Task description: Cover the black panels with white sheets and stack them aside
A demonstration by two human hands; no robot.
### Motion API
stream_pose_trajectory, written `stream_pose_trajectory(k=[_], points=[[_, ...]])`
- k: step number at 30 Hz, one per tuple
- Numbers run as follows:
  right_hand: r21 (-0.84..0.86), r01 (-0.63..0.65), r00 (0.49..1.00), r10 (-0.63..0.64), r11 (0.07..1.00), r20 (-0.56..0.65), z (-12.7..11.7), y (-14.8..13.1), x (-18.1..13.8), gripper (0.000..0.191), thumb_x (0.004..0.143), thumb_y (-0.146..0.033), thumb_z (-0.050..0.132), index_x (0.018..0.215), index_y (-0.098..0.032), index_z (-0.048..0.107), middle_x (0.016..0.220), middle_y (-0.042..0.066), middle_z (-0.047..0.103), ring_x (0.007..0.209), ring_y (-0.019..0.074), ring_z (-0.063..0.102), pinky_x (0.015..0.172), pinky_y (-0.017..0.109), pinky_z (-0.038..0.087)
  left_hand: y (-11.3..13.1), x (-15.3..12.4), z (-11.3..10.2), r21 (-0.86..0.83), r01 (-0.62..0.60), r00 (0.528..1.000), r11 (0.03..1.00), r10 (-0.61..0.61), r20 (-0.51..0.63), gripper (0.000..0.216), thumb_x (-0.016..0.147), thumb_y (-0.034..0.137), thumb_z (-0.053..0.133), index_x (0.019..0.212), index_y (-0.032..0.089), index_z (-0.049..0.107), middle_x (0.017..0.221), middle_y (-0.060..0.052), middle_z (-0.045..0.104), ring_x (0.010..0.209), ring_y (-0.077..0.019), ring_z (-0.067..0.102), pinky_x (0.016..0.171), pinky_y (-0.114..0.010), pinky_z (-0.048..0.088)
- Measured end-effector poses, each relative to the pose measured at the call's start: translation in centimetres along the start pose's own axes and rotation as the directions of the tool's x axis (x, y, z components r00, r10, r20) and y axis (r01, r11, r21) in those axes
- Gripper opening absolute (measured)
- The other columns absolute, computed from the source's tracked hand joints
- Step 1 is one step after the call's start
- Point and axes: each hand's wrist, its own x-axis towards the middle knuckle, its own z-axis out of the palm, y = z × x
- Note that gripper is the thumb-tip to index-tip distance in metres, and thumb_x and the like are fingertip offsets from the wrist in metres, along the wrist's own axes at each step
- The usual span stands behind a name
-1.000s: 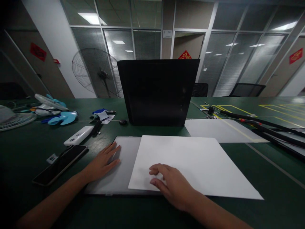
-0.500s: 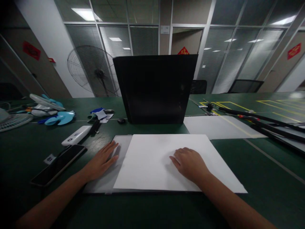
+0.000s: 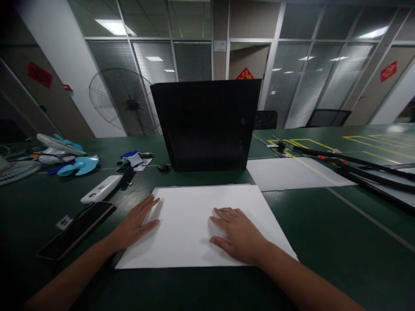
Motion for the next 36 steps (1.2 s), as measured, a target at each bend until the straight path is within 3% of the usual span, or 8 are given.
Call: stream_pose_trajectory(k=[3,5,9,14,20,28,33,36], points=[[0.013,0.039,0.998,-0.039,0.999,-0.047,0.3,2.2,0.4,0.063,0.101,-0.064,0.038,0.156,-0.034,0.041,0.163,0.001,0.032,0.15,0.0253,0.031,0.124,0.054,0.024,-0.5,0.0,0.1,-0.009,-0.013,1.0,1.0,0.013,0.002,0.078,0.099,0.069,0.037,0.161,0.021,0.031,0.169,-0.015,0.02,0.155,-0.0373,0.02,0.121,-0.06,0.028],[-0.07,-0.059,0.981,0.044,0.996,-0.187,0.4,5.5,0.6,0.055,0.103,-0.057,0.036,0.154,-0.036,0.044,0.159,-0.001,0.04,0.148,0.0209,0.034,0.126,0.051,0.019,-0.7,0.0,0.2,-0.012,-0.021,1.0,1.0,0.021,0.002,0.074,0.101,0.067,0.036,0.16,0.022,0.034,0.17,-0.014,0.019,0.155,-0.0367,0.019,0.122,-0.059,0.026],[-0.145,-0.418,0.832,0.314,0.897,-0.457,-0.2,14.5,0.3,0.053,0.104,-0.045,0.034,0.148,-0.024,0.053,0.156,0.008,0.045,0.147,0.0252,0.036,0.125,0.055,0.016,-0.9,-0.1,0.4,-0.015,-0.039,0.999,0.999,0.039,0.004,0.067,0.103,0.063,0.035,0.158,0.026,0.038,0.17,-0.011,0.018,0.156,-0.0363,0.018,0.122,-0.059,0.025],[-0.089,-0.622,0.715,0.518,0.778,-0.47,-0.7,21.0,-1.0,0.063,0.098,-0.056,0.043,0.149,-0.019,0.051,0.155,0.015,0.044,0.14,0.0344,0.044,0.115,0.065,0.03,-0.8,-0.2,0.4,0.0,-0.028,1.0,1.0,0.028,-0.001,0.064,0.104,0.057,0.036,0.159,0.025,0.037,0.17,-0.01,0.018,0.155,-0.0362,0.019,0.122,-0.058,0.026],[-0.107,-0.727,0.633,0.601,0.678,-0.487,-0.2,20.5,-1.0,0.064,0.099,-0.066,0.035,0.14,-0.023,0.06,0.148,0.017,0.051,0.132,0.0367,0.05,0.103,0.062,0.04,-0.9,-0.2,0.4,-0.003,-0.033,0.999,0.999,0.033,0.004,0.061,0.105,0.051,0.036,0.16,0.024,0.035,0.17,-0.01,0.017,0.155,-0.037,0.02,0.121,-0.061,0.026],[-0.206,-0.726,0.649,0.554,0.656,-0.522,-1.8,17.7,-1.0,0.043,0.1,-0.04,0.04,0.124,-0.017,0.069,0.114,0.017,0.07,0.105,0.0299,0.066,0.093,0.045,0.046,-1.2,-0.3,0.6,-0.013,-0.048,0.999,0.999,0.048,-0.007,0.062,0.105,0.051,0.034,0.161,0.024,0.032,0.17,-0.009,0.016,0.156,-0.0347,0.018,0.122,-0.06,0.025],[-0.157,-0.8,0.544,0.589,0.58,-0.597,-3.2,15.6,-1.7,0.05,0.103,-0.041,0.029,0.109,-0.013,0.07,0.097,0.019,0.071,0.083,0.0285,0.069,0.072,0.037,0.046,-1.3,-0.2,0.8,0.013,-0.045,0.999,0.999,0.045,-0.008,0.063,0.104,0.049,0.036,0.16,0.021,0.034,0.17,-0.011,0.017,0.156,-0.035,0.018,0.123,-0.059,0.024],[-0.173,-0.763,0.583,0.547,0.623,-0.601,-3.6,13.4,-1.7,0.048,0.101,-0.042,0.031,0.104,-0.012,0.068,0.093,0.019,0.07,0.079,0.0291,0.067,0.069,0.038,0.045,-1.1,-0.2,0.7,0.023,-0.041,0.999,0.999,0.041,0.002,0.064,0.104,0.05,0.034,0.16,0.019,0.034,0.17,-0.012,0.017,0.156,-0.0349,0.017,0.123,-0.058,0.024]])
